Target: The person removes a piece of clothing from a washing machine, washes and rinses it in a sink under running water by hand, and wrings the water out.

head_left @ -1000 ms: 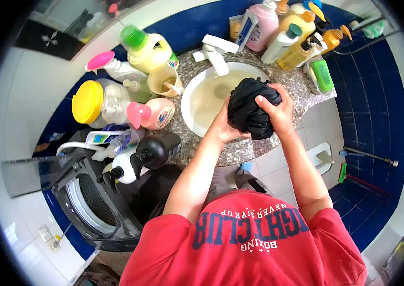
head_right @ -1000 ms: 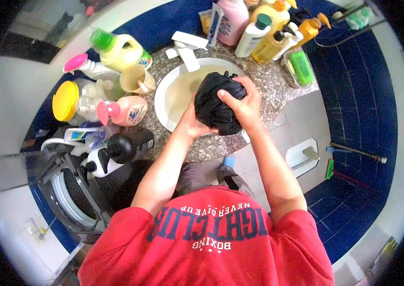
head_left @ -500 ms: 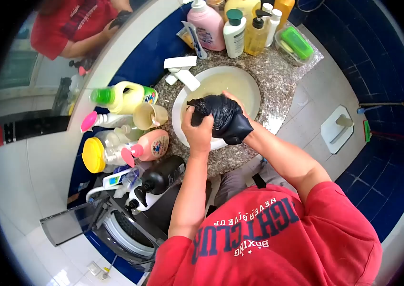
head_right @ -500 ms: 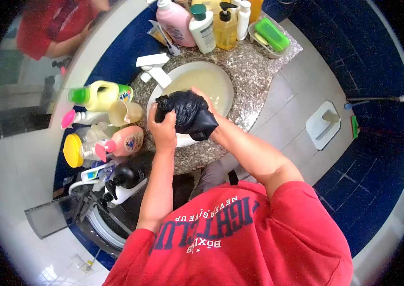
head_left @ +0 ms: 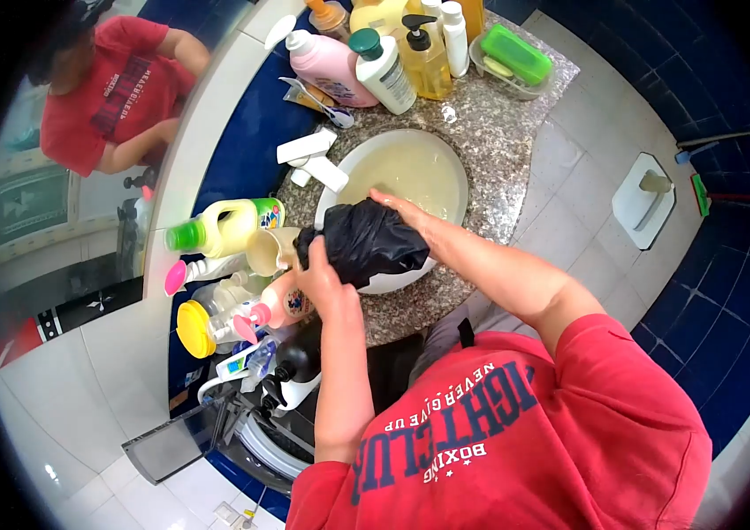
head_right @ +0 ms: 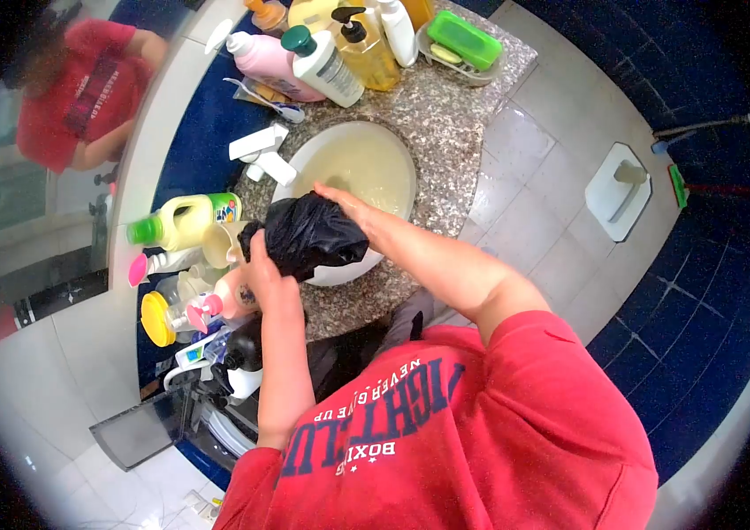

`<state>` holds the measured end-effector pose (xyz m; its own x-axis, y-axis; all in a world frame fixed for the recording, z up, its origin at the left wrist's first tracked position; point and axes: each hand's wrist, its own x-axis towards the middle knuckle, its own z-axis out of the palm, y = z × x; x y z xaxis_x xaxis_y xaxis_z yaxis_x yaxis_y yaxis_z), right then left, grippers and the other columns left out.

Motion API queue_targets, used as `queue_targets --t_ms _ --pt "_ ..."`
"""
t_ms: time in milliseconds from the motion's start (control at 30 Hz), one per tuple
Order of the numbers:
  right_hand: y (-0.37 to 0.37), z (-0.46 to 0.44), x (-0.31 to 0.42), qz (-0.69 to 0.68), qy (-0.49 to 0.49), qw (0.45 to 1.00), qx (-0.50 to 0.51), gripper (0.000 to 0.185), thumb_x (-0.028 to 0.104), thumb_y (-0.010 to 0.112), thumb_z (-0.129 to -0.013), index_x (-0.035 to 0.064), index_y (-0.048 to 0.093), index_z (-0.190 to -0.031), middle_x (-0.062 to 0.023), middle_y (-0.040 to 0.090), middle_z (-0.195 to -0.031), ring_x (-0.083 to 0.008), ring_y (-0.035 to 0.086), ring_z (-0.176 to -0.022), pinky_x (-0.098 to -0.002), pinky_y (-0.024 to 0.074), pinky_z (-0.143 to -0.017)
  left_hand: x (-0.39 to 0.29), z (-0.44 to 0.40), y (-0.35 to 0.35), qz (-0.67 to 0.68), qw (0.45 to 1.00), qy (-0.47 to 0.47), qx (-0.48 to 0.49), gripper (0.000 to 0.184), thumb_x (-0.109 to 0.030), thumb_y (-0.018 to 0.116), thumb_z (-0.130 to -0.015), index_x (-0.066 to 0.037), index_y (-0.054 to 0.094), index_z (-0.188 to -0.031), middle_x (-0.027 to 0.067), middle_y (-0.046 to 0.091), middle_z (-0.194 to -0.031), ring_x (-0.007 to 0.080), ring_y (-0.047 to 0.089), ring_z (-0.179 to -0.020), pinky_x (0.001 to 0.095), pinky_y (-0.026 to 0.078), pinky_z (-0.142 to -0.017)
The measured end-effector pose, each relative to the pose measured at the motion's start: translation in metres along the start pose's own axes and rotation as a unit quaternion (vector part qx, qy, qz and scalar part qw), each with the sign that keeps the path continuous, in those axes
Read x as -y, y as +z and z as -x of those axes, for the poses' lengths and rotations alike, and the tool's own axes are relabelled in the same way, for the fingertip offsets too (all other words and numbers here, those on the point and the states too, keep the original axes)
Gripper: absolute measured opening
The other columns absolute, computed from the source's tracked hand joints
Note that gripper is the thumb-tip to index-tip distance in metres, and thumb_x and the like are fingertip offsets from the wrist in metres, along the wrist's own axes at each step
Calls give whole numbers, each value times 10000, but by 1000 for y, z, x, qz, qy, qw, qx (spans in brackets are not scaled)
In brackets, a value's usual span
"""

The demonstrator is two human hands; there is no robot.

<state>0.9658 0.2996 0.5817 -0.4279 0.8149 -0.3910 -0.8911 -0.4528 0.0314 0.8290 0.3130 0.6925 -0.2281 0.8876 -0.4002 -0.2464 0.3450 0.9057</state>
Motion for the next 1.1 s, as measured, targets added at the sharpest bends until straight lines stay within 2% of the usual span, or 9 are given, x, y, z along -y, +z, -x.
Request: queue_targets --t_ms 267,333,400,467,500,567,767,867,1100 --pt "-61 -45 15 263 -27 945 -194 462 509 456 -937 129 602 -1155 -115 637 -1147 -281 608 -1020 -483 455 -892 -16 1 -32 125 970 -207 37 266 -194 558 -867 -16 643 -1045 119 667 -1079 288 650 -960 413 525 -877" --pt "-57 -46 21 787 -126 579 -174 434 424 491 -912 116 576 -1206 -120 630 -1166 -318 592 -1051 -496 443 -881 -34 11 -25 116 969 -212 51 371 -277 482 -891 -33 631 -1126 148 637 -1153 315 603 -1073 468 467 -961" --pt "-51 -46 9 824 -151 517 -174 430 359 524 -876 119 578 -1228 -142 580 -1248 -350 524 -1165 -491 398 -970 -48 30 -20 118 967 -220 42 386 -292 489 -889 -44 627 -1151 139 633 -1174 317 593 -1094 485 447 -984" --pt "-53 -53 3 908 -207 325 -163 479 357 514 -887 96 547 -1288 -143 473 -1379 -324 392 -1310 -458 320 -1070 -47 53 -22 -247 938 156 188 402 -308 488 -894 -46 623 -1167 133 627 -1198 316 586 -1112 484 434 -997" --pt "-58 -59 2 907 -209 328 -164 479 357 514 -887 96 547 -1288 -143 473 -1379 -324 392 -1310 -458 320 -1070 -53 33 -21 27 991 -117 60 408 -316 485 -900 -54 615 -1185 130 618 -1219 309 573 -1137 477 416 -1019" --pt "-70 -68 1 969 -114 195 -104 551 334 497 -899 40 462 -1364 -130 330 -1488 -306 270 -1387 -427 237 -1133 -64 28 -27 65 983 -164 46 413 -322 481 -903 -56 612 -1191 127 612 -1231 308 564 -1152 475 405 -1030" --pt "-86 -71 -16 937 4 335 -98 634 200 460 -889 1 260 -1457 -169 267 -1509 -322 234 -1405 -423 190 -1154 -95 37 -27 144 967 -209 11 383 -297 533 -893 -39 628 -1159 135 617 -1221 307 571 -1145 457 421 -1022" --pt "-131 -90 -32 927 -185 297 -137 717 314 523 -876 4 261 -1468 -176 184 -1547 -338 106 -1446 -445 161 -1160 -103 40 -18 135 970 -199 24 383 -292 546 -888 -39 628 -1164 138 615 -1225 311 562 -1155 462 406 -1034" --pt "-21 -31 2 963 -14 253 -92 683 230 513 -866 3 262 -1459 -157 155 -1563 -339 227 -1411 -487 203 -1135 -107 39 -26 158 965 -209 25 383 -287 551 -885 -38 627 -1165 135 616 -1225 317 563 -1149 462 397 -1042"
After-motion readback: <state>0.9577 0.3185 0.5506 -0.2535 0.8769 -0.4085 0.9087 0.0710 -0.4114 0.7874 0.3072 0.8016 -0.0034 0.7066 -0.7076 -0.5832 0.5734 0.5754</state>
